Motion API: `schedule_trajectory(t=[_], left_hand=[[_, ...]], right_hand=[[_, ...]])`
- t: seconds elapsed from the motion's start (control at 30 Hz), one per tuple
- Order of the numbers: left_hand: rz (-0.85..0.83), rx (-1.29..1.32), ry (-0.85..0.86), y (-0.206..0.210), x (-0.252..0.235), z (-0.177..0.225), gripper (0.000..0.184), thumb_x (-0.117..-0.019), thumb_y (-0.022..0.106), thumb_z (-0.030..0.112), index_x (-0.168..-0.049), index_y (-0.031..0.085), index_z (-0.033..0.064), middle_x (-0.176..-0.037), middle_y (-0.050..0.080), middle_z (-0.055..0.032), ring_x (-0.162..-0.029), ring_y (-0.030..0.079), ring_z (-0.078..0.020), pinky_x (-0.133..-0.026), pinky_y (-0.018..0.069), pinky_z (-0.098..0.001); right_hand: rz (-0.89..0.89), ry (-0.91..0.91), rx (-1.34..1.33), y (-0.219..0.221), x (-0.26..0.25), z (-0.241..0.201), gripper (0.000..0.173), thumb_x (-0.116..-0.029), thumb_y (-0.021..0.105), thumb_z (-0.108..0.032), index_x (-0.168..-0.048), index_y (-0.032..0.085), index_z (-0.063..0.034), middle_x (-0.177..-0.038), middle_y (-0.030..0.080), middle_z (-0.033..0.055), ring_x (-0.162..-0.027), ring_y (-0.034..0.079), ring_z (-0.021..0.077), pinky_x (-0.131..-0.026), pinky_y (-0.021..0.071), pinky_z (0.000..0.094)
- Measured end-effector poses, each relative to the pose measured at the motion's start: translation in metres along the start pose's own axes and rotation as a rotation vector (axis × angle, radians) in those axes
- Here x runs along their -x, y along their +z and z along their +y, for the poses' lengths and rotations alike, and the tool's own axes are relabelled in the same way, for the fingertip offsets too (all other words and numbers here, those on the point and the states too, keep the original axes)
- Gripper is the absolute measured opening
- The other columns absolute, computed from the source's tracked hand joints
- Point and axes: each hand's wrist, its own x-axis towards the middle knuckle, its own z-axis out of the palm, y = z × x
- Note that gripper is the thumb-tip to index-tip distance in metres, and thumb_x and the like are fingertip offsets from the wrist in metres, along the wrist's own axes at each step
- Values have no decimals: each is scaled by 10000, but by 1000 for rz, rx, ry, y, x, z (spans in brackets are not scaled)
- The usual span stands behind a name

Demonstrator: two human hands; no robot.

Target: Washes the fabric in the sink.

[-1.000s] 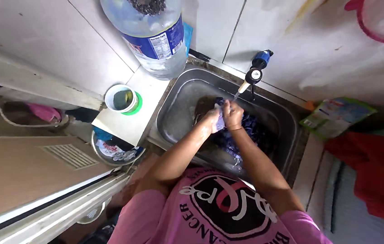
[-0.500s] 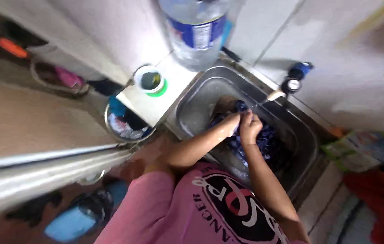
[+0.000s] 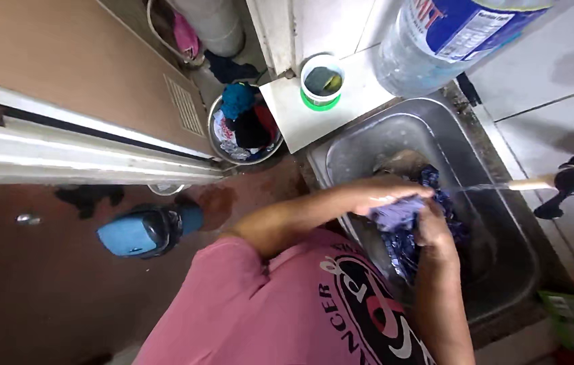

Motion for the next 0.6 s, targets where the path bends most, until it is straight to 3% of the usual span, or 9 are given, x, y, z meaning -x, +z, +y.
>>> schedule_trajectory(t=[0.07, 0.1, 0.2, 0.27, 0.33, 0.43, 0.5, 0.53, 0.6], left_hand=[[96, 16, 119, -30, 49, 24, 260, -1089, 437, 204, -966, 639, 96, -781, 624, 67, -692, 592, -4, -652, 528, -205], [183, -6, 181, -48, 71, 29, 251, -1072, 442, 187, -935, 649, 147, -774, 645, 101, -692, 606, 20, -645, 540, -185], [555, -94, 235, -109, 125, 31, 254, -1071, 426, 227, -959, 653, 240, -764, 646, 149, -656, 594, 49, -590, 525, -154], [850, -177, 186, -144, 145, 28, 210, -1073, 433, 294, -959, 609, 277, -684, 582, 174, -549, 529, 65, -496, 467, -135], [1073, -240, 122, -187, 154, 11, 174, -1056, 485, 401, -1013, 588, 268, -739, 569, 162, -603, 548, 40, -564, 502, -189], [1259, -339, 47, -258, 148, -37, 420, -1032, 512, 463, -1253, 560, 108, -1018, 607, -2, -847, 617, -85, -796, 550, -360], [1299, -447, -96, -283, 143, -60, 560, -1044, 525, 415, -1415, 489, -4, -1277, 602, -224, -1088, 623, -297, -954, 503, -530], [1314, -482, -133, -287, 139, -65, 583, -1035, 557, 370, -1457, 445, -17, -1352, 563, -277, -1167, 597, -364, -993, 473, -569], [1358, -560, -48, -275, 130, -61, 585, -1010, 593, 250, -1493, 392, -13, -1418, 511, -271, -1215, 569, -328, -1017, 474, -486]], right_hand=[[-77, -61, 129, -10, 4, 9, 261, -1049, 455, -213, -1162, 579, -13, -967, 650, -6, -844, 635, 36, -790, 558, 250], [-29, -59, 232, -20, 7, 13, 292, -1053, 499, -214, -1189, 586, 29, -1015, 656, 67, -872, 640, 91, -805, 555, 299], [207, 45, 485, -56, 15, 27, 410, -1049, 597, -261, -1236, 601, 103, -1175, 637, 313, -1047, 647, 414, -936, 510, 603], [325, 123, 511, -77, 22, 40, 409, -1062, 575, -276, -1227, 616, 96, -1161, 649, 321, -1032, 660, 452, -928, 511, 633], [374, 179, 471, -91, 31, 53, 401, -1076, 543, -289, -1215, 612, 81, -1085, 665, 294, -929, 671, 410, -857, 533, 601], [446, 204, 543, -101, 35, 69, 360, -1065, 570, -246, -1184, 645, 85, -1106, 671, 314, -1007, 669, 461, -911, 506, 655], [490, 195, 605, -102, 35, 79, 337, -1050, 592, -219, -1165, 652, 92, -1153, 660, 326, -1096, 644, 488, -961, 479, 674], [513, 177, 605, -100, 34, 81, 330, -1044, 597, -207, -1160, 652, 98, -1161, 655, 328, -1108, 638, 487, -970, 479, 664], [563, 141, 578, -92, 30, 84, 338, -1049, 585, -207, -1161, 646, 106, -1164, 653, 327, -1102, 642, 478, -965, 491, 643]])
